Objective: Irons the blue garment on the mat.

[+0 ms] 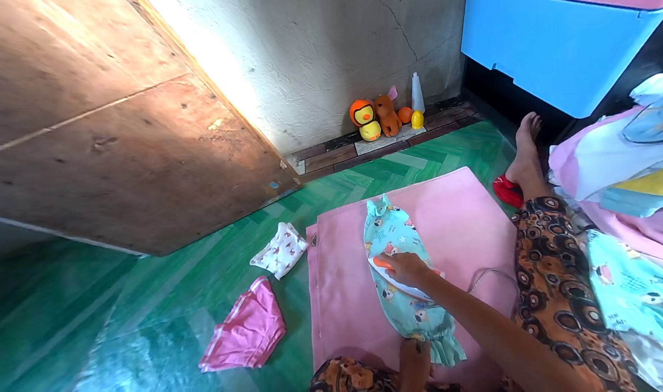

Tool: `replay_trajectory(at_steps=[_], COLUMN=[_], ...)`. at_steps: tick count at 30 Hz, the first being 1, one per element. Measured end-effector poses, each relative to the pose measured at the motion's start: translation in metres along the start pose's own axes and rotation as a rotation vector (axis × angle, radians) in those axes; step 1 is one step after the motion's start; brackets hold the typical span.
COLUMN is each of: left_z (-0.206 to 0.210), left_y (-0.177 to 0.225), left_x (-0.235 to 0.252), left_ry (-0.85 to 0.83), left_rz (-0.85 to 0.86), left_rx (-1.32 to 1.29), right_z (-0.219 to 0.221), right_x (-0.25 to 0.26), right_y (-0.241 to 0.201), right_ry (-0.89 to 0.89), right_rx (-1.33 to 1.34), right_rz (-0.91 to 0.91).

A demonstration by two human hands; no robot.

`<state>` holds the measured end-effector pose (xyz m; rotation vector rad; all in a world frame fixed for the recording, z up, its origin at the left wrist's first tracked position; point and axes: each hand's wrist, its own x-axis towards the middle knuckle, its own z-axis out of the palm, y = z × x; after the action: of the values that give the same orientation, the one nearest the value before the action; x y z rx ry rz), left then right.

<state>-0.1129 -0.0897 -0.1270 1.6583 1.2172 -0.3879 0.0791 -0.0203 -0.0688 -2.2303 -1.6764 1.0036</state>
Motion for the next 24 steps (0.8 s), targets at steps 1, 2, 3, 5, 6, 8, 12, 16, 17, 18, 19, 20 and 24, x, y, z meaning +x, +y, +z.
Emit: replay_trajectory(at_steps=[1,2,3,5,6,8,12,16,17,18,19,20,24], left_z=[0.0,0.001,0.001,0.001,0.001,0.001,0.001,0.001,0.001,0.001,0.001,0.001,0.001], left_y=[0.0,-0.001,-0.002,-0.005,-0.006,-0.007,-0.007,-0.007,-0.006,-0.006,-0.006,-0.006,-0.008], left_x=[0.0,0.001,0.002,0.002,0.003,0.003,0.003,0.003,0.002,0.002,0.002,0.002,0.003], left_ry=[0.0,0.001,0.002,0.004,0.002,-0.001,0.003,0.004,0.005,0.007,0.007,0.008,0.006], left_rz=[0.0,0.002,0.008,0.025,0.031,0.037,0.046,0.033,0.033,0.032,0.03,0.029,0.025], left_rx=[-0.007,-0.013,-0.016,-0.021,-0.021,-0.017,-0.017,-0.036,-0.036,-0.034,-0.035,-0.036,-0.033], right_z=[0.001,0.003,0.004,0.006,0.007,0.01,0.011,0.009,0.009,0.009,0.008,0.007,0.005], right_x=[-0.001,-0.003,-0.004,-0.008,-0.01,-0.014,-0.019,-0.025,-0.026,-0.028,-0.029,-0.031,-0.034], right_y=[0.001,0.002,0.003,0.005,0.007,0.01,0.017,0.021,0.023,0.025,0.027,0.029,0.04], right_ry=[-0.008,-0.013,-0.016,-0.022,-0.018,-0.022,-0.044,-0.057,-0.057,-0.054,-0.051,-0.045,-0.014], right_rx=[-0.004,-0.008,-0.009,-0.017,-0.025,-0.036,-0.063,-0.071,-0.075,-0.077,-0.079,-0.079,-0.081], right_rz=[-0.015,-0.034,-0.057,-0.091,-0.106,-0.129,-0.163,-0.164,-0.165,-0.166,-0.166,-0.161,-0.123])
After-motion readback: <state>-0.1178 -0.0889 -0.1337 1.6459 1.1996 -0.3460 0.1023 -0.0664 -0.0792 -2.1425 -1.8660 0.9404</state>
